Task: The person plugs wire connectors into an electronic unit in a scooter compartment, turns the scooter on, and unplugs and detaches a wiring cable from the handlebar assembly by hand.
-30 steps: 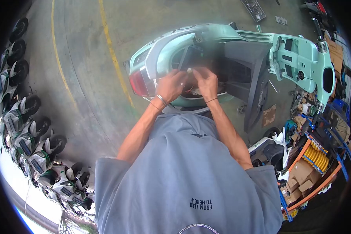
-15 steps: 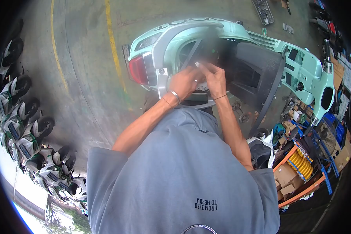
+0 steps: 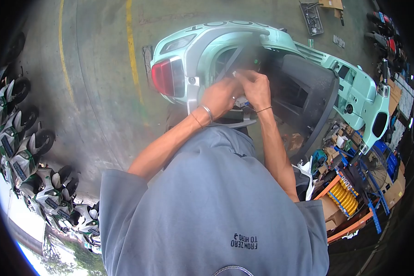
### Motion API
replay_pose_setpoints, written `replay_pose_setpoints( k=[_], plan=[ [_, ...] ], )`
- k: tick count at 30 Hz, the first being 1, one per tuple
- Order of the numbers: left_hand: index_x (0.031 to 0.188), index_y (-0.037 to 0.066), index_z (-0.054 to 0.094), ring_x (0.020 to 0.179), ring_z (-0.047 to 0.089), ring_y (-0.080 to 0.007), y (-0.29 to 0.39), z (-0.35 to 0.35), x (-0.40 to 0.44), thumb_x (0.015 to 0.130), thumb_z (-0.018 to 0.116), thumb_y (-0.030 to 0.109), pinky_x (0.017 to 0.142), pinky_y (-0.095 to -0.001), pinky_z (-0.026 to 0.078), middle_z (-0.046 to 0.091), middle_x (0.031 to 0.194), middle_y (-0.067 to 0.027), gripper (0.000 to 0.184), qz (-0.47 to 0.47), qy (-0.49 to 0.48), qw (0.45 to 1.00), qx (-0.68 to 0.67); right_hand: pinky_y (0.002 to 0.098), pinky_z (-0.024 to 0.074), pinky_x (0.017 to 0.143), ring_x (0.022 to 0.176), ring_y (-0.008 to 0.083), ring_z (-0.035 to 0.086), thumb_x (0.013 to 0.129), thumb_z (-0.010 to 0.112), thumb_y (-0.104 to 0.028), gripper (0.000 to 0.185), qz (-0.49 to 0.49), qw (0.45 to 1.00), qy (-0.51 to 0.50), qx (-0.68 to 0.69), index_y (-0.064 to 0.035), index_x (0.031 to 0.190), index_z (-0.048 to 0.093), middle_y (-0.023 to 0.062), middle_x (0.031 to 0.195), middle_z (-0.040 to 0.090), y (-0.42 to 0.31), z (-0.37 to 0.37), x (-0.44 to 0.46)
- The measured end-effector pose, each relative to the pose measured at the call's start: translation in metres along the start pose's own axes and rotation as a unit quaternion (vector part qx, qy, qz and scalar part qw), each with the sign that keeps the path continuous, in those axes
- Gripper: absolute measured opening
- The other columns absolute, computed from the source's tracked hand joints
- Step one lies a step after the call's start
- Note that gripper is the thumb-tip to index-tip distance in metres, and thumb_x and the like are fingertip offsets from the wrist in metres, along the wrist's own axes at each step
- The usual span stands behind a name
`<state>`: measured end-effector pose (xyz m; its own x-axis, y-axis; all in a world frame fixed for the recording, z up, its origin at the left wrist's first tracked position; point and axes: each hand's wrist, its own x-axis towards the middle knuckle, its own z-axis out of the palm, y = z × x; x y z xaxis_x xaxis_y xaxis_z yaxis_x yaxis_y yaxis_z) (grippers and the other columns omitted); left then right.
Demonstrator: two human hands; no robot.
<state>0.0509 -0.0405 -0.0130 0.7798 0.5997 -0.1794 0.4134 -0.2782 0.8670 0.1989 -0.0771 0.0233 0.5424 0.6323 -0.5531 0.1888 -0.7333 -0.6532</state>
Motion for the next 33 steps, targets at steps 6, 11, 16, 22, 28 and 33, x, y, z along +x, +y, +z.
replay_pose_setpoints(
  k=[6,11,16,22,28,33],
  plan=[
    [0.119,0.007,0.06,0.093,0.065,-0.0343,0.0,-0.003,-0.004,0.087,0.068,0.019,0.075,-0.0444,0.055,0.064,0.108,-0.0125,0.035,0.019,0.039,0.999,-0.011,0.0323,0.0557,0.076,0.084,0.0218,0.073,0.085,0.071,-0.017,0.026,0.0,1.0,-0.005,-0.011,0.0017,0.103,0.075,0.0176,0.092,0.075,0.0,0.001,0.004],
    [0.122,0.007,0.059,0.097,0.064,-0.0349,0.001,-0.003,-0.007,0.085,0.072,0.025,0.076,-0.044,0.055,0.054,0.124,-0.0151,0.043,0.017,0.039,0.999,-0.018,0.0321,0.0555,0.076,0.084,0.0225,0.073,0.085,0.071,-0.017,0.026,0.015,1.0,-0.001,-0.021,0.0015,0.103,0.075,0.0177,0.093,0.074,0.003,0.001,0.0],
    [0.127,0.006,0.055,0.105,0.061,-0.037,-0.012,-0.011,-0.002,0.079,0.079,0.036,0.082,-0.0444,0.054,0.045,0.131,-0.019,0.061,-0.05,0.035,0.998,0.024,0.0321,0.055,0.077,0.086,0.0233,0.073,0.085,0.07,-0.016,0.025,-0.04,0.999,-0.002,-0.029,0.0015,0.103,0.074,0.0185,0.097,0.074,0.002,0.0,-0.003],
    [0.136,-0.002,0.045,0.119,0.051,-0.041,-0.031,-0.007,0.005,0.072,0.082,0.046,0.099,-0.0466,0.046,0.05,0.13,-0.0205,0.088,-0.064,0.026,0.997,0.037,0.0314,0.0556,0.068,0.074,0.0203,0.071,0.084,0.072,-0.014,0.025,-0.016,0.996,-0.022,-0.081,0.0015,0.103,0.074,0.0155,0.083,0.074,-0.009,-0.002,0.01],
    [0.144,-0.001,0.039,0.12,0.051,-0.0418,-0.029,-0.016,0.02,0.07,0.083,0.049,0.099,-0.0463,0.047,0.059,0.125,-0.0241,0.1,-0.113,-0.046,0.992,0.045,0.0293,0.0496,0.061,0.063,0.0134,0.064,0.079,0.076,-0.017,0.023,0.113,0.993,-0.041,0.002,0.0021,0.093,0.075,0.0105,0.076,0.072,-0.02,-0.004,0.015],
    [0.148,0.001,0.035,0.118,0.052,-0.0432,-0.027,-0.026,0.03,0.066,0.084,0.053,0.099,-0.0472,0.047,0.061,0.122,-0.0259,0.108,-0.128,-0.097,0.986,0.034,0.0285,0.048,0.057,0.059,0.0126,0.063,0.078,0.077,-0.016,0.022,0.129,0.991,-0.034,-0.021,0.0029,0.09,0.075,0.0106,0.072,0.071,-0.032,-0.005,0.013]
  ],
)
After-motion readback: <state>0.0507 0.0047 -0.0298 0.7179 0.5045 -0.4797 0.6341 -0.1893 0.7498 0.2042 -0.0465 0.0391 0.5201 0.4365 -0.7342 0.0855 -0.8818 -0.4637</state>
